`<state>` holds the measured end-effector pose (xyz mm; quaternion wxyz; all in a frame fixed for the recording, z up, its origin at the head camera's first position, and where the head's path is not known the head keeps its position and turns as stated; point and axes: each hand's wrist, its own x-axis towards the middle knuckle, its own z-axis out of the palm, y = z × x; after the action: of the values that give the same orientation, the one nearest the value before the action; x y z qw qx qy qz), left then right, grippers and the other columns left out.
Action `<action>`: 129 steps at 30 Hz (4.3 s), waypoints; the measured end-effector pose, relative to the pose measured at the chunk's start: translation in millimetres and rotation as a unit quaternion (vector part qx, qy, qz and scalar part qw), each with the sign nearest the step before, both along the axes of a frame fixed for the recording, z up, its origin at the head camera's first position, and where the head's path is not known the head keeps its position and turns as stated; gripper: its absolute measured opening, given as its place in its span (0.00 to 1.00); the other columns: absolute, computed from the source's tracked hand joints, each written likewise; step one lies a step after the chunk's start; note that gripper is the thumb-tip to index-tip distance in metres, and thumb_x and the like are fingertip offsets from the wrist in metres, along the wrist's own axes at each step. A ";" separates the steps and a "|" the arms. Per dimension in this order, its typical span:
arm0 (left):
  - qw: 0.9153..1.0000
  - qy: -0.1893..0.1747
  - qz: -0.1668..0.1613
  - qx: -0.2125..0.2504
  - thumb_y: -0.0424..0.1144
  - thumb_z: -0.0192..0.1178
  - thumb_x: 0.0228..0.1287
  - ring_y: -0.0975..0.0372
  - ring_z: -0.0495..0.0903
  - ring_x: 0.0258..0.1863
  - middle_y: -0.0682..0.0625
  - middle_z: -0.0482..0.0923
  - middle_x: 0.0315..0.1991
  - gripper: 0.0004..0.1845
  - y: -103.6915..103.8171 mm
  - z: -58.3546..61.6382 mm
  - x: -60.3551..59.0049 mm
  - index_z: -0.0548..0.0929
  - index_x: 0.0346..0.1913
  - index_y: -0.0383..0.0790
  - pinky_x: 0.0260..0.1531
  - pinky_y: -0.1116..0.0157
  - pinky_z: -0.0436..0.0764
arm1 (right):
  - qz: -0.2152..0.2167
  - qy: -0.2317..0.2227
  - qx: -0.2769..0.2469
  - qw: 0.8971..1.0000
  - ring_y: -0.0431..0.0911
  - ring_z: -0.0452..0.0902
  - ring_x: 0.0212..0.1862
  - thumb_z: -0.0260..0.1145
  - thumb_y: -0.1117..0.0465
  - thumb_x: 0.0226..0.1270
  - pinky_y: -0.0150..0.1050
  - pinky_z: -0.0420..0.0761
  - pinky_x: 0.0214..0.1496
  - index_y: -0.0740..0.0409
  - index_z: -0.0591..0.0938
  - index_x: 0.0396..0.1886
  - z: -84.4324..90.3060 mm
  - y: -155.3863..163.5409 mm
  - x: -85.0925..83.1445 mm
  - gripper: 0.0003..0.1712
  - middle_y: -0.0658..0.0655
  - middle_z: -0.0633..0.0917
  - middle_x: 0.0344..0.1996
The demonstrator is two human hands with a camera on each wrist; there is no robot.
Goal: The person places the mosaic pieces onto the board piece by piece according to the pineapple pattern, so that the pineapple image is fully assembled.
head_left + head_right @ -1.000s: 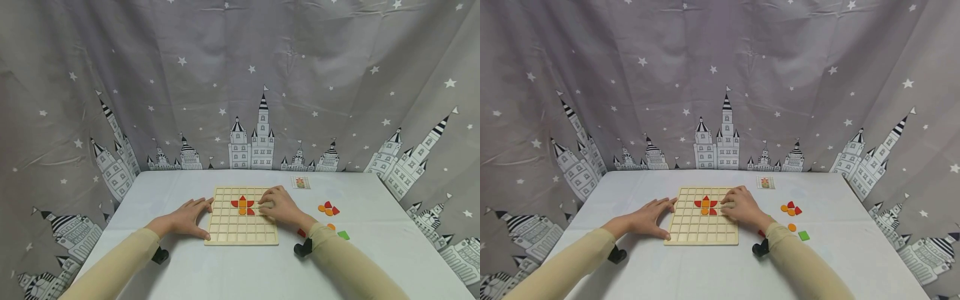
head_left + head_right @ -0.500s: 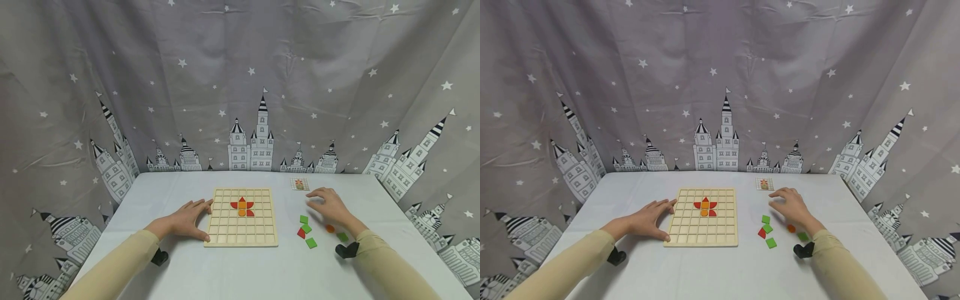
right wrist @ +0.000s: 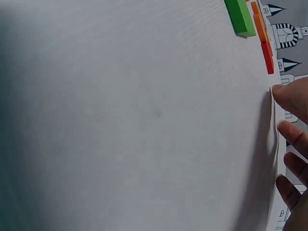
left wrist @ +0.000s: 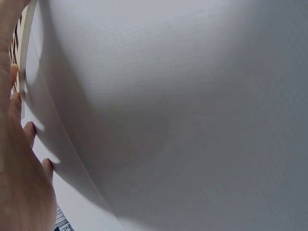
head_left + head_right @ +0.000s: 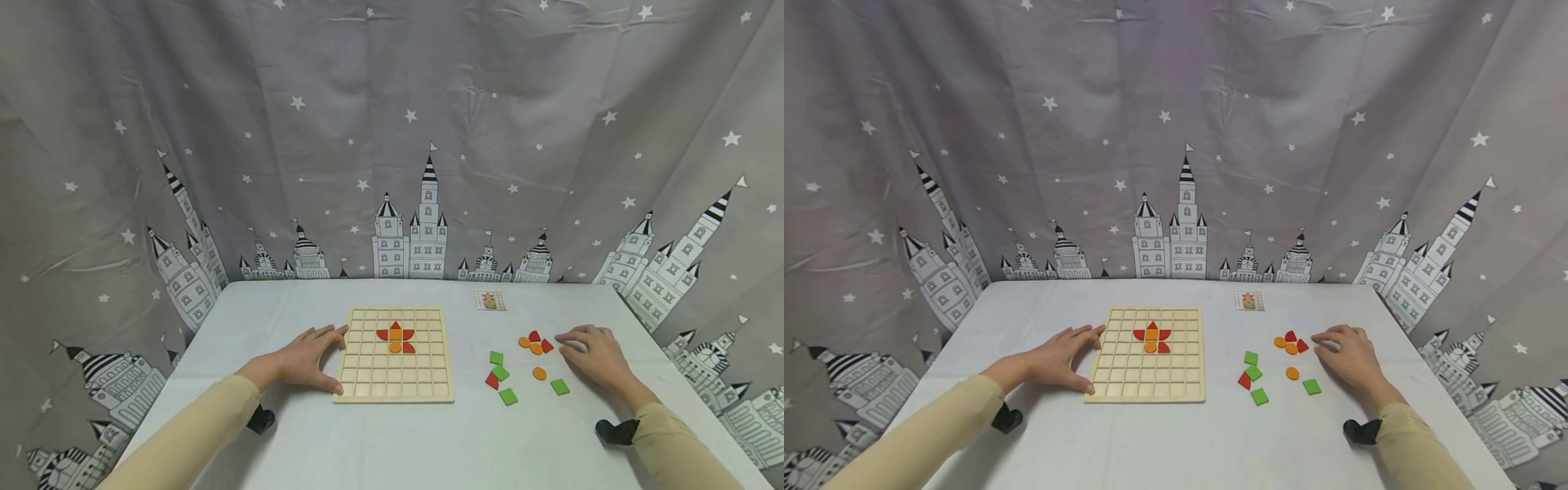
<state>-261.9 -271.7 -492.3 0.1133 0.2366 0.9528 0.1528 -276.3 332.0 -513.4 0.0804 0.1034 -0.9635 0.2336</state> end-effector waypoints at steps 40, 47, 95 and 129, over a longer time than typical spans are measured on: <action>1.000 0.001 -0.024 0.016 0.75 0.72 0.45 0.42 0.51 0.79 0.46 0.54 0.81 0.43 -1.7 3.9 -0.1 0.71 0.55 0.52 0.76 0.38 0.46 | -0.003 -0.029 -0.035 0.999 0.66 0.66 0.61 0.71 0.51 0.68 0.68 0.67 0.63 0.60 0.86 0.52 -5.3 -9.2 -4.6 0.21 0.70 0.79 0.57; 1.000 0.003 -0.016 0.021 0.75 0.71 0.45 0.41 0.51 0.79 0.47 0.53 0.81 0.42 -5.8 -1.2 3.6 0.70 0.55 0.53 0.76 0.37 0.46 | -0.008 -0.036 -0.048 0.998 0.66 0.65 0.61 0.71 0.51 0.68 0.69 0.67 0.63 0.59 0.87 0.49 -6.2 -10.0 -2.7 0.18 0.69 0.79 0.57; 1.000 -0.004 -0.006 0.010 0.75 0.73 0.42 0.43 0.50 0.79 0.48 0.53 0.81 0.43 -0.8 -0.2 -1.8 0.70 0.55 0.53 0.77 0.39 0.45 | 0.107 0.038 -0.063 0.992 0.57 0.66 0.64 0.76 0.56 0.63 0.61 0.68 0.67 0.53 0.90 0.44 45.1 -113.7 -35.7 0.11 0.57 0.82 0.56; 1.000 -0.012 -0.004 0.011 0.76 0.72 0.41 0.44 0.50 0.80 0.48 0.53 0.81 0.43 -0.8 1.9 -1.3 0.70 0.54 0.55 0.77 0.40 0.45 | 0.268 0.042 0.025 0.962 0.45 0.69 0.58 0.74 0.43 0.64 0.46 0.71 0.62 0.40 0.91 0.38 15.2 -306.9 -39.7 0.10 0.45 0.82 0.53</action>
<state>-263.2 -272.5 -490.4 0.1228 0.2394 0.9487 0.1659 -315.9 25.2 -498.3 0.0524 0.3696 -0.9017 0.2183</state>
